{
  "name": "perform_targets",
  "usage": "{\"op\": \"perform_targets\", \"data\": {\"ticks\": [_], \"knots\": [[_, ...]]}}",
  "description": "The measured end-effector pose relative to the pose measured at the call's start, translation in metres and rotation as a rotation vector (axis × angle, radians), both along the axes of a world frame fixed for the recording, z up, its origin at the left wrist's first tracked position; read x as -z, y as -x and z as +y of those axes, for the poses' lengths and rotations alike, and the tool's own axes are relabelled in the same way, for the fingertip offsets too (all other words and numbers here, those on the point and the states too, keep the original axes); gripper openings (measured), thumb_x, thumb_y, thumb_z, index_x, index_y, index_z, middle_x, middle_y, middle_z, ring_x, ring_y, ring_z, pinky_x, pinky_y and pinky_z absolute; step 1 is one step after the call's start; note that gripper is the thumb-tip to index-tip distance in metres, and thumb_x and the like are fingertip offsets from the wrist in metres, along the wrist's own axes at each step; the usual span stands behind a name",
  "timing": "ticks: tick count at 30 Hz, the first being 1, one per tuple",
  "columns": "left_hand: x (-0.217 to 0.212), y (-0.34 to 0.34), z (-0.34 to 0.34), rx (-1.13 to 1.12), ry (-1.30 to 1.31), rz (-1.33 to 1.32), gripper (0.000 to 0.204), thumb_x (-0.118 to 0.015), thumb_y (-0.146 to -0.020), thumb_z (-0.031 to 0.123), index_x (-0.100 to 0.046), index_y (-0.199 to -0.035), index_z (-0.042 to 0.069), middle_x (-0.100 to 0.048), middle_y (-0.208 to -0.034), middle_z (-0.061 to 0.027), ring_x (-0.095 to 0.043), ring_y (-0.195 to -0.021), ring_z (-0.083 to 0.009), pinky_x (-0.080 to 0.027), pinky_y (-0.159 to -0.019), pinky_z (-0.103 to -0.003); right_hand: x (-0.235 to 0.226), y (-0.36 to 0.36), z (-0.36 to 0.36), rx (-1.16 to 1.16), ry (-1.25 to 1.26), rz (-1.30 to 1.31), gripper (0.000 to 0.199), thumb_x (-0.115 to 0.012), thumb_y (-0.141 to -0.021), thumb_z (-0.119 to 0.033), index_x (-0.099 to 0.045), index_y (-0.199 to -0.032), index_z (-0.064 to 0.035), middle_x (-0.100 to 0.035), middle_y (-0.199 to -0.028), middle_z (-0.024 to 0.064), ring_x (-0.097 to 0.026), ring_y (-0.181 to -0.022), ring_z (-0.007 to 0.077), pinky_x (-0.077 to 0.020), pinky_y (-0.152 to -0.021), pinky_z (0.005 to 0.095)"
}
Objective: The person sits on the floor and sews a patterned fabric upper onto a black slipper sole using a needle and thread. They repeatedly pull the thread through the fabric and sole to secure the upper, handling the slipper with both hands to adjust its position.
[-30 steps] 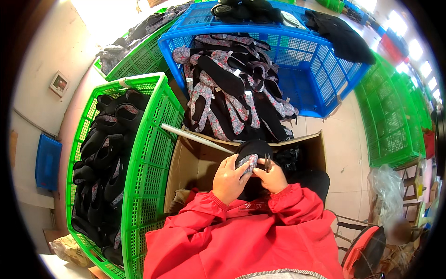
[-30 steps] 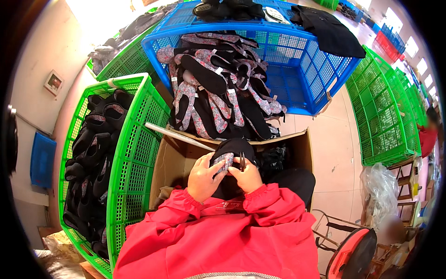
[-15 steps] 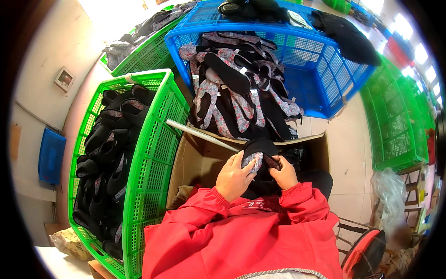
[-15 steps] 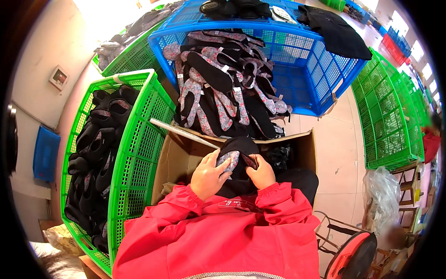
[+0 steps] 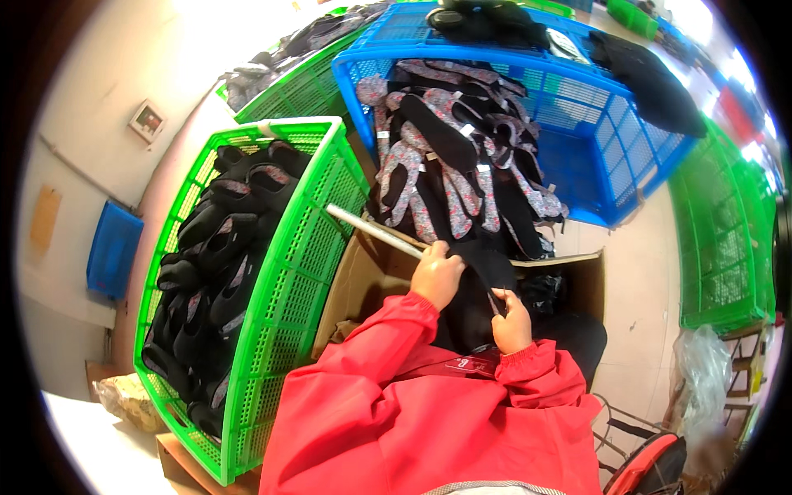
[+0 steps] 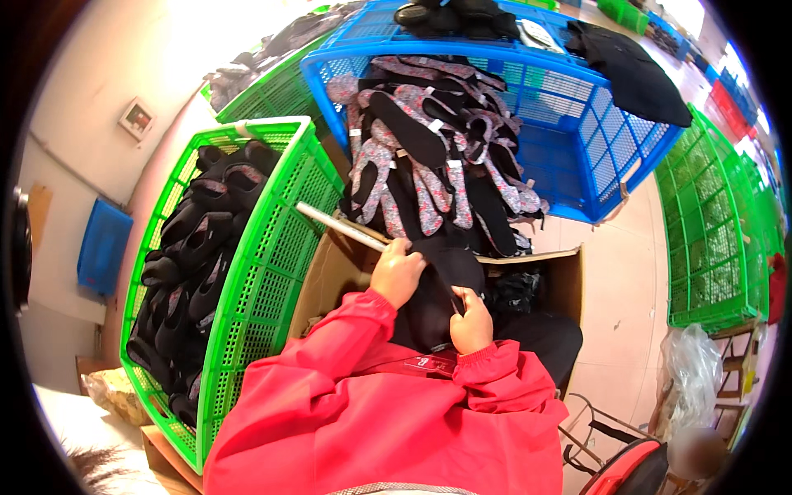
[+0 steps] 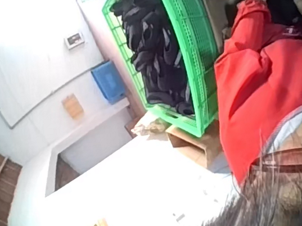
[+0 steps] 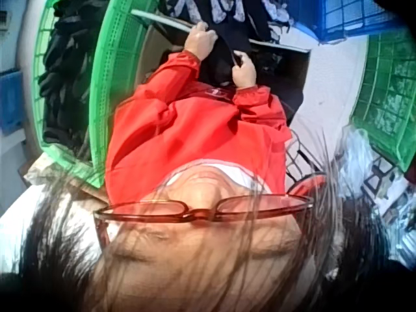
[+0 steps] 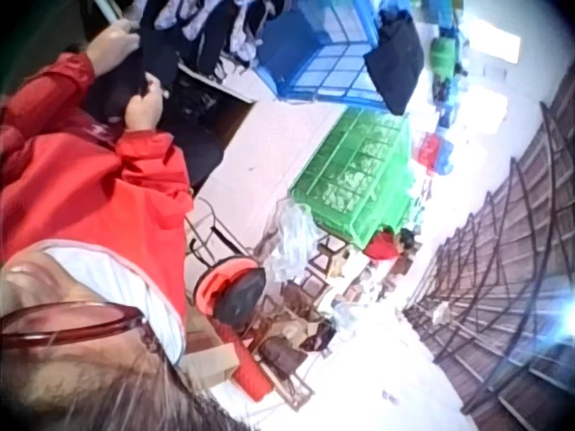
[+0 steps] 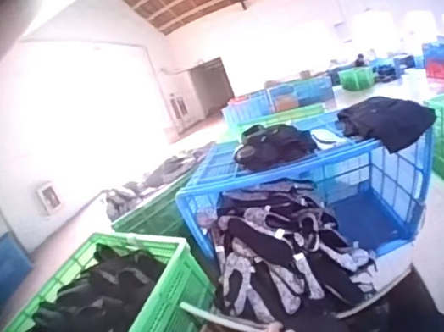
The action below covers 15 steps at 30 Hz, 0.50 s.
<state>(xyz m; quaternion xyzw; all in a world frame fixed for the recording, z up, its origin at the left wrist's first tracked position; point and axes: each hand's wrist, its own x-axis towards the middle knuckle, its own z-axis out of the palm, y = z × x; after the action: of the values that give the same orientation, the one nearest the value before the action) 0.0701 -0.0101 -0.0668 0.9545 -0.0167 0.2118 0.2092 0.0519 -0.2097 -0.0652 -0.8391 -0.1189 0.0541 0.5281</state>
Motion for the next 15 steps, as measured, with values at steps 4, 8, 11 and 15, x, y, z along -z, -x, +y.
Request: {"op": "perform_targets", "data": {"ticks": [4,8,11,15], "knots": [[-0.001,-0.026,-0.003,-0.035,-0.196,0.164,0.009,-0.063,-0.076,0.014,-0.068,-0.074,0.008,-0.056,-0.093,-0.011,-0.055,-0.093,-0.0297,-0.047,-0.079,-0.042,-0.001,-0.005,0.006,0.02,0.067,-0.043,0.042,-0.05,-0.071,0.006,-0.063,-0.109,-0.0049,-0.067,-0.104,0.0167,-0.061,-0.102,0.0351,-0.0482,-0.089,0.0396],[0.006,-0.042,-0.004,-0.056,-0.553,0.392,0.018,-0.057,-0.082,0.017,-0.073,-0.085,0.011,-0.058,-0.101,-0.0058,-0.054,-0.105,-0.0239,-0.048,-0.08,-0.04,0.005,-0.007,0.016,0.005,0.082,-0.061,0.039,-0.051,-0.073,0.001,-0.064,-0.109,-0.0074,-0.067,-0.102,0.0162,-0.061,-0.1,0.0356,-0.0489,-0.087,0.0421],[0.01,-0.063,-0.009,-0.062,-0.53,0.657,0.023,-0.055,-0.088,0.018,-0.072,-0.1,0.009,-0.061,-0.112,-0.0054,-0.054,-0.112,-0.0227,-0.05,-0.085,-0.04,0.001,-0.007,0.017,0.03,0.122,-0.028,0.04,-0.051,-0.073,0.001,-0.064,-0.11,-0.0084,-0.066,-0.102,0.017,-0.061,-0.1,0.0364,-0.0494,-0.087,0.0426],[0.023,-0.066,0.018,0.235,-0.562,0.698,0.03,-0.052,-0.087,0.011,-0.067,-0.111,0.001,-0.065,-0.11,-0.0137,-0.064,-0.102,-0.0291,-0.052,-0.086,-0.039,0.005,-0.002,0.021,0.043,0.083,0.009,0.041,-0.052,-0.073,0.001,-0.064,-0.11,-0.0078,-0.066,-0.102,0.0168,-0.061,-0.1,0.0363,-0.0493,-0.088,0.0409]]}}
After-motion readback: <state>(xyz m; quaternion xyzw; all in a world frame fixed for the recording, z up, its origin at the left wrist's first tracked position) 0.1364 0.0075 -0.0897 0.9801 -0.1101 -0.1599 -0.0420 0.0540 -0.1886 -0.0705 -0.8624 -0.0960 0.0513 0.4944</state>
